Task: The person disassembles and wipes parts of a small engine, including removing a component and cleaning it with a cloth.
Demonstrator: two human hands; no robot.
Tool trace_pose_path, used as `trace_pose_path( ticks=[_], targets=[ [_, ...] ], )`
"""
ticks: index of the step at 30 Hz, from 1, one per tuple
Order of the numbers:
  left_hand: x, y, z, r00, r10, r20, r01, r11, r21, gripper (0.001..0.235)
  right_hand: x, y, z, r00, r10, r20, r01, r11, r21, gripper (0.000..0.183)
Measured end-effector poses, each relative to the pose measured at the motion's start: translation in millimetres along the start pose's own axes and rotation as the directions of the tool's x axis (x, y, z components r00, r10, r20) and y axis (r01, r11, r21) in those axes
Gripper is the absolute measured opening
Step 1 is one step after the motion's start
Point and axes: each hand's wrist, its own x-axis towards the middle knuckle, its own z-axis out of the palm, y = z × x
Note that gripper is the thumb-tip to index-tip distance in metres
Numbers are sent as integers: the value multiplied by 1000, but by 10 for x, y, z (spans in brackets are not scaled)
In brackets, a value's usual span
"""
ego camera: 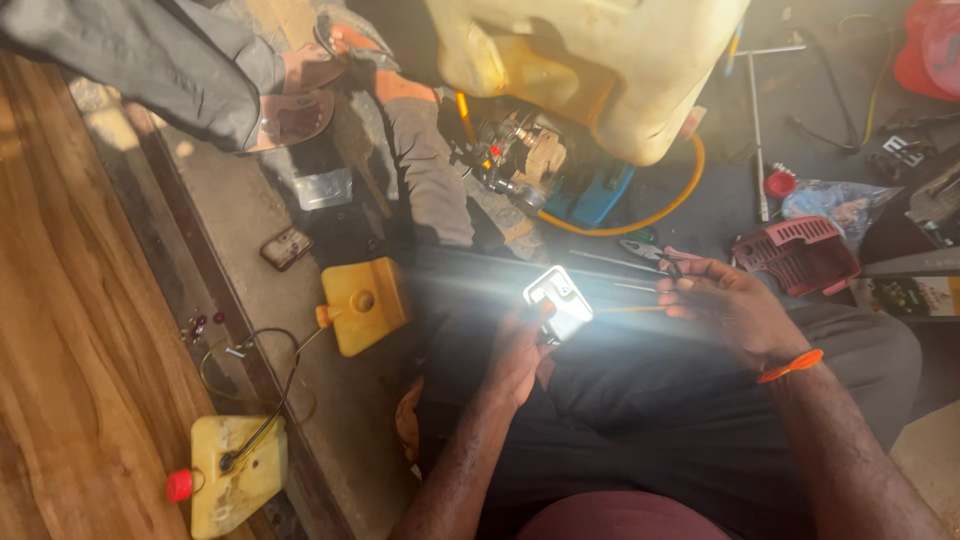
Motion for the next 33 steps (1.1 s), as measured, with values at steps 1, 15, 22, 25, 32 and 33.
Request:
trace_pose_path(
  ticks=[1,15,22,25,32,33],
  targets=[
    [-19,2,49,1000,-14,18,14,1000,-7,46,-59,17,114,1000,-12,18,13,999,-31,43],
    [-259,-91,438,992,89,93,-124,859,497,77,-439,-198,808,963,-244,118,265,754,-601,30],
    [-294,-45,464,957,187,224,-270,858,436,55,-437,-200,924,973,-222,66,204,688,-696,27],
    [-306,-21,470,963,173,207,-246,877,413,55,-402,-134,905,981,-193,34,169,747,-643,29],
    [-303,-60,436,973,132,188,-199,893,404,63,-389,-70,907,965,-261,21,204,702,-682,30],
    [-285,-62,437,974,133,185,-198,897,396,67,-398,-66,925,948,-316,50,258,662,-704,31]
  ],
)
